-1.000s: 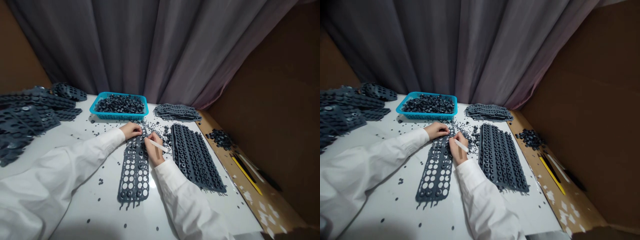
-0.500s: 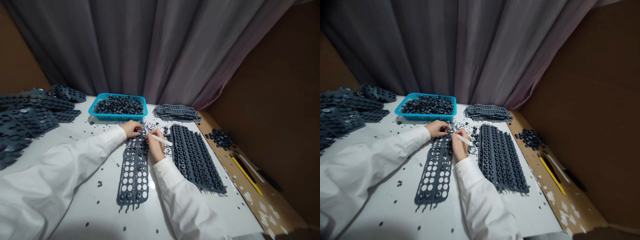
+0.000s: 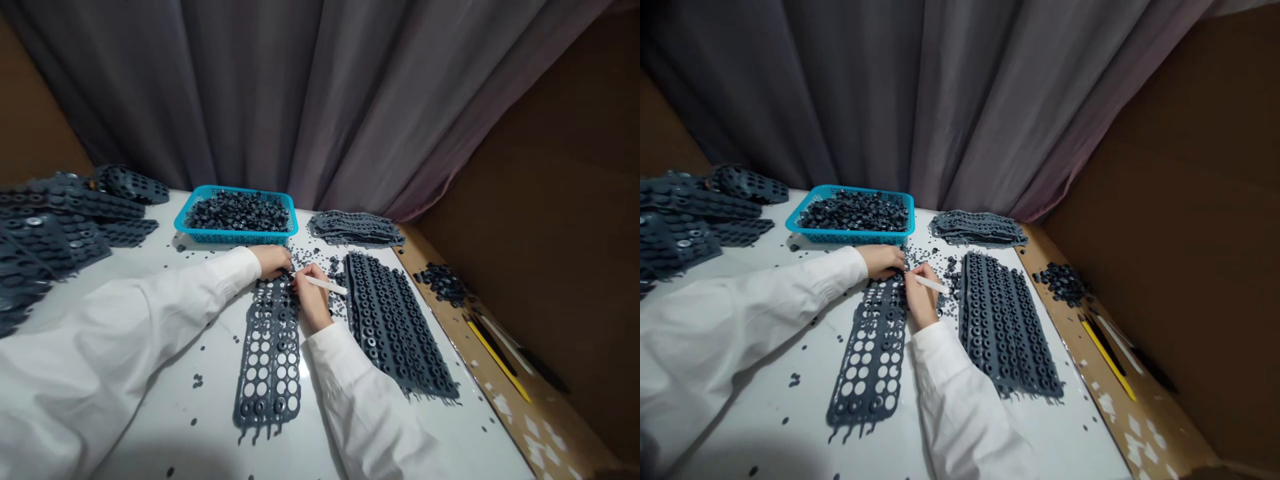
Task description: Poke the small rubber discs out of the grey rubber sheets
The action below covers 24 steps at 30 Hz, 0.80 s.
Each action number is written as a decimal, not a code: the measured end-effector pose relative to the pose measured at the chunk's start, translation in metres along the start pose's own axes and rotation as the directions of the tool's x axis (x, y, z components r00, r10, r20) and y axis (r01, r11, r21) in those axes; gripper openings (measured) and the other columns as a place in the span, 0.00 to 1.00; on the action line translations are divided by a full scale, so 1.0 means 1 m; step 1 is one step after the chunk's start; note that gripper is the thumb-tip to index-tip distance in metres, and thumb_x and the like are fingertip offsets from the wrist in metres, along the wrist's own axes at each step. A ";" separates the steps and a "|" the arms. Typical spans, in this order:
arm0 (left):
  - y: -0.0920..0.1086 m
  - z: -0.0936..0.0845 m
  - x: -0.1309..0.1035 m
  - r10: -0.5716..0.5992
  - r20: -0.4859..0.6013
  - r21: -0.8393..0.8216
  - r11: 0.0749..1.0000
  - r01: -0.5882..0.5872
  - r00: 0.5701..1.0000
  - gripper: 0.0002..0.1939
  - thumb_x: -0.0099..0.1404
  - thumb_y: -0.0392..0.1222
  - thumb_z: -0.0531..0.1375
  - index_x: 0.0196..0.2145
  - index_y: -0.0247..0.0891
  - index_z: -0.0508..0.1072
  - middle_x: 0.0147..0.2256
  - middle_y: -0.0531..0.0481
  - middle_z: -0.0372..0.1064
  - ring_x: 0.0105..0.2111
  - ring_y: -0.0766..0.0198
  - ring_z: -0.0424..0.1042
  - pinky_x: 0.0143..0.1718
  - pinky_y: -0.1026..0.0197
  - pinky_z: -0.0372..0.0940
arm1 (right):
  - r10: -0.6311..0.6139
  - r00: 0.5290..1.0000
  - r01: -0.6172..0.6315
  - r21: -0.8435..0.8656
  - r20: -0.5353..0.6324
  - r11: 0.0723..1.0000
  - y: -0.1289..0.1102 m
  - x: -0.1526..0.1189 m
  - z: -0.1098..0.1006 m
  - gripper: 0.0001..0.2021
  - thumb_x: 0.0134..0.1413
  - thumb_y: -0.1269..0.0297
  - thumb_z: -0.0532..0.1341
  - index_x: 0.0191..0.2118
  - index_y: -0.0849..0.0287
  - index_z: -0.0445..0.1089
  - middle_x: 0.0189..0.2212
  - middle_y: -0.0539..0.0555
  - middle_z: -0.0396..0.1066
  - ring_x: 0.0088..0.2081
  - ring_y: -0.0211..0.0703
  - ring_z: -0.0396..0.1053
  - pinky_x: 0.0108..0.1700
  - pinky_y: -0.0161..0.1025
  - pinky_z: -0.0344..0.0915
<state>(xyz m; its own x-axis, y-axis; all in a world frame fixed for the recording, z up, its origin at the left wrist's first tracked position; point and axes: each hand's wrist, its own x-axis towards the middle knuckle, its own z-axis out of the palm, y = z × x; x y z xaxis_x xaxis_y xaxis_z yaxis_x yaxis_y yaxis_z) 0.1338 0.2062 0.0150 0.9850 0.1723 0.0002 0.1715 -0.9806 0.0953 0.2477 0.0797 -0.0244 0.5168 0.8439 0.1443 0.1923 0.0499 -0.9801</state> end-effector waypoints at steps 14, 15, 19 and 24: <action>0.008 0.001 -0.003 0.063 -0.036 0.026 0.998 -0.062 0.997 0.09 0.59 0.27 0.57 0.25 0.35 0.72 0.30 0.44 0.70 0.37 0.60 0.67 0.36 0.63 0.60 | -0.056 0.998 0.060 -0.138 0.032 0.989 -0.010 -0.003 -0.002 0.06 0.41 0.68 0.56 0.19 0.58 0.58 0.15 0.42 0.57 0.21 0.34 0.54 0.25 0.31 0.51; 0.008 0.002 -0.002 0.064 -0.046 0.008 0.998 -0.064 0.997 0.09 0.58 0.26 0.57 0.24 0.35 0.72 0.30 0.45 0.70 0.37 0.61 0.67 0.36 0.63 0.60 | -0.060 0.998 0.064 -0.146 0.032 0.987 -0.011 -0.004 -0.002 0.06 0.41 0.68 0.56 0.19 0.58 0.58 0.15 0.42 0.57 0.21 0.34 0.54 0.24 0.31 0.51; 0.007 0.005 0.000 0.042 -0.110 -0.095 0.994 -0.052 0.993 0.10 0.56 0.25 0.58 0.22 0.36 0.71 0.28 0.46 0.71 0.35 0.62 0.68 0.37 0.64 0.60 | -0.073 0.997 0.076 -0.172 0.028 0.982 -0.011 -0.003 -0.001 0.06 0.40 0.69 0.56 0.19 0.57 0.57 0.15 0.42 0.55 0.20 0.34 0.52 0.24 0.32 0.50; -0.007 -0.016 -0.002 -0.108 -0.283 -0.247 0.968 0.036 0.953 0.06 0.58 0.31 0.58 0.26 0.36 0.73 0.28 0.48 0.72 0.33 0.63 0.69 0.37 0.64 0.61 | -0.066 0.998 0.065 -0.203 0.003 0.977 -0.009 -0.003 0.001 0.07 0.39 0.68 0.56 0.17 0.57 0.56 0.14 0.42 0.55 0.20 0.34 0.54 0.24 0.32 0.50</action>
<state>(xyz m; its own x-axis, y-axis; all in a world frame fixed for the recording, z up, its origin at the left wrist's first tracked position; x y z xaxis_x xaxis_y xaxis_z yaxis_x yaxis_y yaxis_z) 0.1302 0.2140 0.0301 0.9156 0.2967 0.2715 0.1978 -0.9200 0.3384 0.2439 0.0772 -0.0162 0.5007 0.8403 0.2078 0.3910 -0.0053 -0.9204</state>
